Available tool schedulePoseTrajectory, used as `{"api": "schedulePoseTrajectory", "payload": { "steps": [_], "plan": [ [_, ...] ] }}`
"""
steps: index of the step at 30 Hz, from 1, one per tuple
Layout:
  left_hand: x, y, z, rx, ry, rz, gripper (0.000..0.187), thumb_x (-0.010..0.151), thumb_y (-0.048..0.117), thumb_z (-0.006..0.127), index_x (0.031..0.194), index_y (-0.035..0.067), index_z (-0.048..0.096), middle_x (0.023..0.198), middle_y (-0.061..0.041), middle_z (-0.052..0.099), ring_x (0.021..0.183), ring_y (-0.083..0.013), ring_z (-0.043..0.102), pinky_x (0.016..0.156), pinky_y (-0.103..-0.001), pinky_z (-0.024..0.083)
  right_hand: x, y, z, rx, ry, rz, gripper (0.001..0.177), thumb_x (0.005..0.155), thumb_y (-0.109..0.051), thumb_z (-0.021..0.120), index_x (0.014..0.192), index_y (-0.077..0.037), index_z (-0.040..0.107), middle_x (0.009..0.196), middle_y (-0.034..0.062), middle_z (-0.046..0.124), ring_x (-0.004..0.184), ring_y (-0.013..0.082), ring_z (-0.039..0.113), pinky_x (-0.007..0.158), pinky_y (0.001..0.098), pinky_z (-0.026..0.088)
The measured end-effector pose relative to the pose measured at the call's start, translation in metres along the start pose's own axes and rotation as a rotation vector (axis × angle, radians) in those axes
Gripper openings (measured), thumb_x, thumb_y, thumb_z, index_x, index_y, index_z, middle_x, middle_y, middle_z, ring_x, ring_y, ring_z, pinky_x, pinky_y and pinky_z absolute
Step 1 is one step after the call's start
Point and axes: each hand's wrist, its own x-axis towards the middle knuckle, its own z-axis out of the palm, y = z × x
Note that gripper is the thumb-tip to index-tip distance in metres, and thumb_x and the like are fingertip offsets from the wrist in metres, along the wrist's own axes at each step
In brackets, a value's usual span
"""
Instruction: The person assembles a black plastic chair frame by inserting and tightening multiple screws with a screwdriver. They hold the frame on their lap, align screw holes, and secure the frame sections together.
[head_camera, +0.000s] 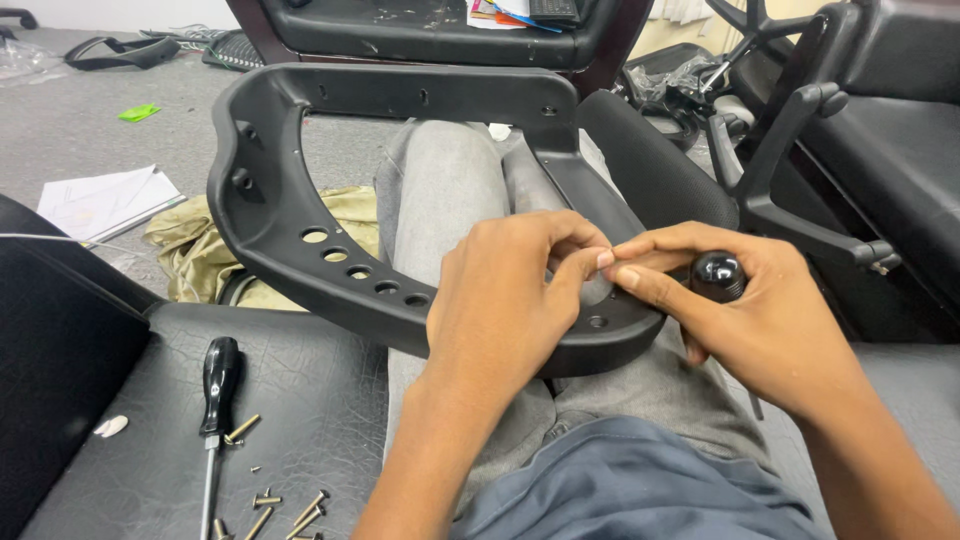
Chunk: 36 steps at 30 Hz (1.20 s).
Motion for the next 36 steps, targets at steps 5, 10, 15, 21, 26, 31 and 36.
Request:
{"api": "schedulePoseTrajectory", "payload": {
  "steps": [5, 10, 15, 21, 26, 31, 36],
  "plan": [
    [0.004, 0.005, -0.006, 0.065, -0.14, -0.141, 0.02, 0.09, 0.028, 0.064, 0.094, 0.02, 0.081, 0.07, -0.002, 0.076, 0.069, -0.0221, 0.073, 0.069, -0.037, 0.054, -0.003, -0.011, 0.006, -0.014, 0.074, -0.038, 0.031, 0.081, -0.012, 0.079, 0.111, -0.009, 0.08, 0.084, 0.0015, 0.082, 0.045, 0.0022, 0.047, 0.039, 0.0193, 0.034],
    [0.001, 0.006, -0.008, 0.019, -0.143, -0.144, 0.021, 0.089, 0.032, 0.065, 0.092, 0.019, 0.08, 0.073, 0.001, 0.078, 0.071, -0.0201, 0.076, 0.07, -0.036, 0.055, -0.008, -0.016, 0.017, 0.058, 0.112, -0.093, 0.022, 0.084, -0.01, 0.079, 0.106, -0.007, 0.082, 0.075, 0.0013, 0.078, 0.046, 0.0015, 0.048, 0.041, 0.0183, 0.033],
    [0.007, 0.003, -0.007, 0.002, -0.14, -0.174, 0.021, 0.087, 0.034, 0.067, 0.092, 0.018, 0.081, 0.075, 0.0, 0.078, 0.075, -0.0186, 0.078, 0.07, -0.036, 0.057, -0.006, -0.012, 0.021, 0.031, 0.177, -0.077, 0.018, 0.082, -0.01, 0.08, 0.1, -0.008, 0.082, 0.067, -0.0017, 0.073, 0.047, 0.0014, 0.055, 0.041, 0.0186, 0.038],
    [0.01, 0.003, 0.003, 0.166, -0.15, -0.174, 0.02, 0.088, 0.032, 0.069, 0.093, 0.018, 0.083, 0.076, -0.006, 0.077, 0.077, -0.0274, 0.074, 0.072, -0.041, 0.055, 0.0, -0.006, 0.018, -0.127, 0.177, -0.037, 0.017, 0.086, -0.012, 0.084, 0.102, -0.01, 0.087, 0.064, 0.004, 0.074, 0.048, 0.0066, 0.056, 0.042, 0.0239, 0.039],
    [0.003, -0.001, 0.009, 0.149, 0.275, 0.012, 0.013, 0.089, 0.025, 0.072, 0.088, 0.012, 0.077, 0.081, -0.004, 0.073, 0.083, -0.0239, 0.07, 0.099, -0.046, 0.042, 0.003, -0.001, 0.013, -0.126, 0.168, -0.105, 0.016, 0.081, -0.012, 0.079, 0.096, -0.007, 0.082, 0.074, 0.0, 0.078, 0.063, 0.0042, 0.064, 0.057, 0.0223, 0.05],
    [-0.021, -0.029, -0.015, 0.626, 0.866, -0.061, 0.057, 0.075, 0.02, 0.087, 0.125, 0.007, 0.06, 0.129, -0.017, 0.05, 0.127, -0.0385, 0.048, 0.107, -0.055, 0.026, 0.003, -0.005, 0.011, -0.203, 0.165, -0.138, 0.016, 0.079, -0.013, 0.078, 0.093, -0.008, 0.082, 0.079, 0.0004, 0.08, 0.07, 0.0064, 0.073, 0.066, 0.0222, 0.055],
    [-0.017, -0.09, -0.054, -0.635, 1.027, -0.58, 0.072, 0.076, 0.015, 0.086, 0.126, 0.012, 0.035, 0.127, -0.022, 0.047, 0.116, -0.0302, 0.061, 0.1, -0.045, 0.054, 0.002, -0.007, 0.011, -0.202, 0.156, -0.104, 0.016, 0.078, -0.012, 0.076, 0.093, -0.008, 0.081, 0.078, 0.002, 0.08, 0.072, 0.0098, 0.074, 0.069, 0.0235, 0.056]
  ]
}}
